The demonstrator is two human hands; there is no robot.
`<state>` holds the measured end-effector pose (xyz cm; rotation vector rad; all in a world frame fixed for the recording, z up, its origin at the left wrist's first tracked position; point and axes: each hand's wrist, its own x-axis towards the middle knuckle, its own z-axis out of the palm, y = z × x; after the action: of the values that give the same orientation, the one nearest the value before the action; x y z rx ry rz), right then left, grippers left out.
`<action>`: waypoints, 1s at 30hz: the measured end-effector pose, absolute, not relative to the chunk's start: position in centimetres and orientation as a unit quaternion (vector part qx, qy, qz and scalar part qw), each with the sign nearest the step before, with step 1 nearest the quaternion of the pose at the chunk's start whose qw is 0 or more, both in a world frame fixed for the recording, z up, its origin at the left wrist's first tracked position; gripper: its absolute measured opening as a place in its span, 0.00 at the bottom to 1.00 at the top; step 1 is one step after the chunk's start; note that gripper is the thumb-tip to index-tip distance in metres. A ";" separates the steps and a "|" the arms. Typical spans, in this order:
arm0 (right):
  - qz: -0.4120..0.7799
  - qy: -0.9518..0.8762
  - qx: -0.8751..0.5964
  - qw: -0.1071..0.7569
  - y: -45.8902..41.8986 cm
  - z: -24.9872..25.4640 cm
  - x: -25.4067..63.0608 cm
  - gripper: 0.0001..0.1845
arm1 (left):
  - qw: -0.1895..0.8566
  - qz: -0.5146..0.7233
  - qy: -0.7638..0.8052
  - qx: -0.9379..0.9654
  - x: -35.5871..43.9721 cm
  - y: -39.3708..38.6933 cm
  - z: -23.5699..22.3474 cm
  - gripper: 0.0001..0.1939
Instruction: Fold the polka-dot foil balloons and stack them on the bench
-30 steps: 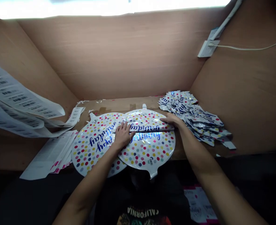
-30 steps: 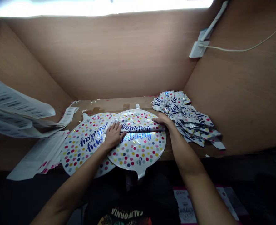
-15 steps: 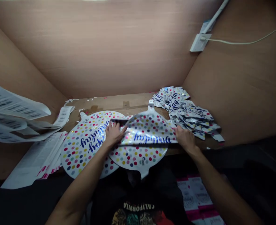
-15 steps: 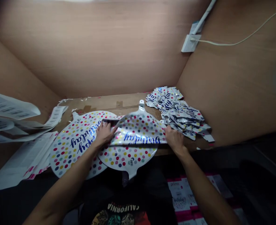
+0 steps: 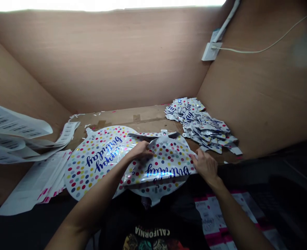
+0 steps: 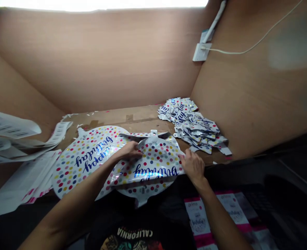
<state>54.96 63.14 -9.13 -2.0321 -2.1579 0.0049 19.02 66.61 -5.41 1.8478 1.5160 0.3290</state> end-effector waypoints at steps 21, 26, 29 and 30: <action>0.010 -0.957 -0.220 0.189 61.3 -9.0 50.8 0.08 | -0.032 0.154 0.403 0.902 13.4 52.8 -7.3 0.09; 0.078 -0.912 -0.340 0.215 60.4 -12.1 50.9 0.13 | 0.132 0.150 0.526 0.827 12.0 53.8 -9.2 0.11; 0.066 -0.865 -0.475 0.150 62.2 -11.3 49.4 0.20 | 0.198 0.086 0.652 0.727 11.6 57.1 -7.6 0.16; 0.052 -0.850 -0.513 0.108 62.8 -11.0 48.7 0.20 | 0.214 0.043 0.671 0.709 11.5 58.3 -7.0 0.18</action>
<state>48.69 62.81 -10.99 -1.5080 -2.5010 0.1537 11.55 58.35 -6.98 1.9662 1.8608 0.1205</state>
